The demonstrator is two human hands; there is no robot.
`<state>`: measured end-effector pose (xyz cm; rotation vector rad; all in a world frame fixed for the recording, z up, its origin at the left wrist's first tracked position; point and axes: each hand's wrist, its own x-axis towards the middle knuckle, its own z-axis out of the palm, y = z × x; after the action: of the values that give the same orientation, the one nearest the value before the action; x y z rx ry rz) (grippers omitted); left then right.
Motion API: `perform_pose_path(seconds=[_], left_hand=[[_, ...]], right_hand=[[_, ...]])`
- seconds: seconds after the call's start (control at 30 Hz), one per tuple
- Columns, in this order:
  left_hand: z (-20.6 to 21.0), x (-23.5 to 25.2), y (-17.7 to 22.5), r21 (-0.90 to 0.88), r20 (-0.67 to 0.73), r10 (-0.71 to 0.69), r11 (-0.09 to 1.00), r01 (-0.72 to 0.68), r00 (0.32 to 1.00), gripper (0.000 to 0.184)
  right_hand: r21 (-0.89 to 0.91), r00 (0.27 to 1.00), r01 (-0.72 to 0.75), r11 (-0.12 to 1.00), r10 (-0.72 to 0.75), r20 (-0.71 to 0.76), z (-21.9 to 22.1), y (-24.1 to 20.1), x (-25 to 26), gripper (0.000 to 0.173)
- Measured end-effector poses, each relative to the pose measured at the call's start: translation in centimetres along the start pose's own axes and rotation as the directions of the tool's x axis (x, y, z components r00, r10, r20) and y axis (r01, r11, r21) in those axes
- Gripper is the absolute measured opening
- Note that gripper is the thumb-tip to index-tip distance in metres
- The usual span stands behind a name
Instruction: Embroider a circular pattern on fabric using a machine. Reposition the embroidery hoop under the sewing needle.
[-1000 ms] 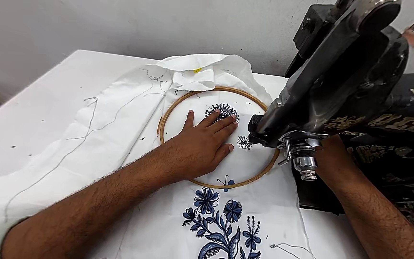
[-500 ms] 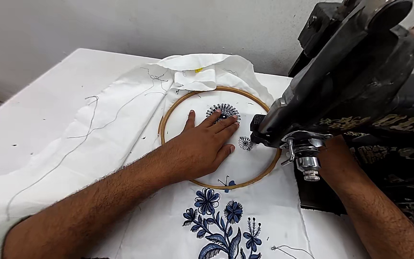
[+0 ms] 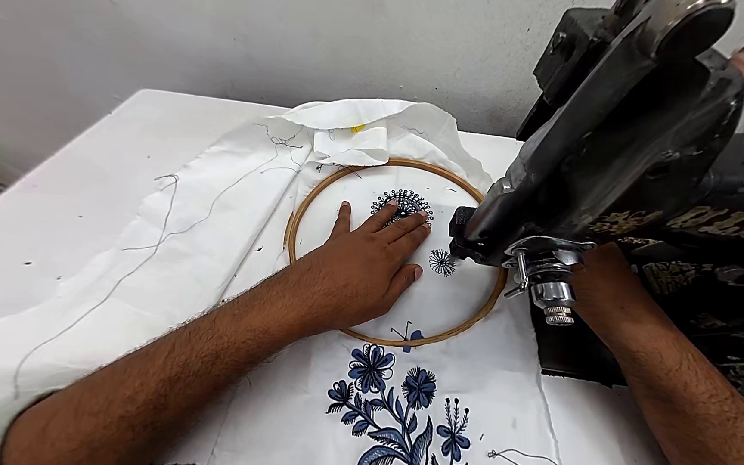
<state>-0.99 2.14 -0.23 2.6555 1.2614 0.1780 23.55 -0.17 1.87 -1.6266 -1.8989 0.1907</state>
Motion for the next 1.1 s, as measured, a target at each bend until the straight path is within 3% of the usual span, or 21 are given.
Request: perform_pose_path(seconds=[0.73, 0.93, 1.03, 1.1], left_hand=[[0.6, 0.6, -0.4, -0.021, -0.055, 0.011, 1.0, -0.012, 0.998, 0.057], [0.2, 0.3, -0.1, -0.01, -0.024, 0.0, 1.0, 0.0, 1.0, 0.057], [0.1, 0.5, -0.5, -0.014, -0.013, -0.011, 1.0, 0.011, 1.0, 0.058], [0.2, 0.5, -0.6, -0.013, -0.013, -0.014, 1.0, 0.013, 1.0, 0.058]], right_hand=[[-0.064, 0.999, 0.009, 0.998, -0.011, -0.034, 0.4, 0.5, 0.1, 0.017], [0.073, 0.999, -0.014, 0.997, 0.016, -0.037, 0.6, 1.1, -0.1, 0.018], [0.147, 0.991, -0.124, 0.981, 0.129, -0.024, 0.7, 0.8, -0.3, 0.024], [0.157, 0.992, -0.121, 0.98, 0.127, -0.025, 0.7, 0.7, -0.2, 0.024]])
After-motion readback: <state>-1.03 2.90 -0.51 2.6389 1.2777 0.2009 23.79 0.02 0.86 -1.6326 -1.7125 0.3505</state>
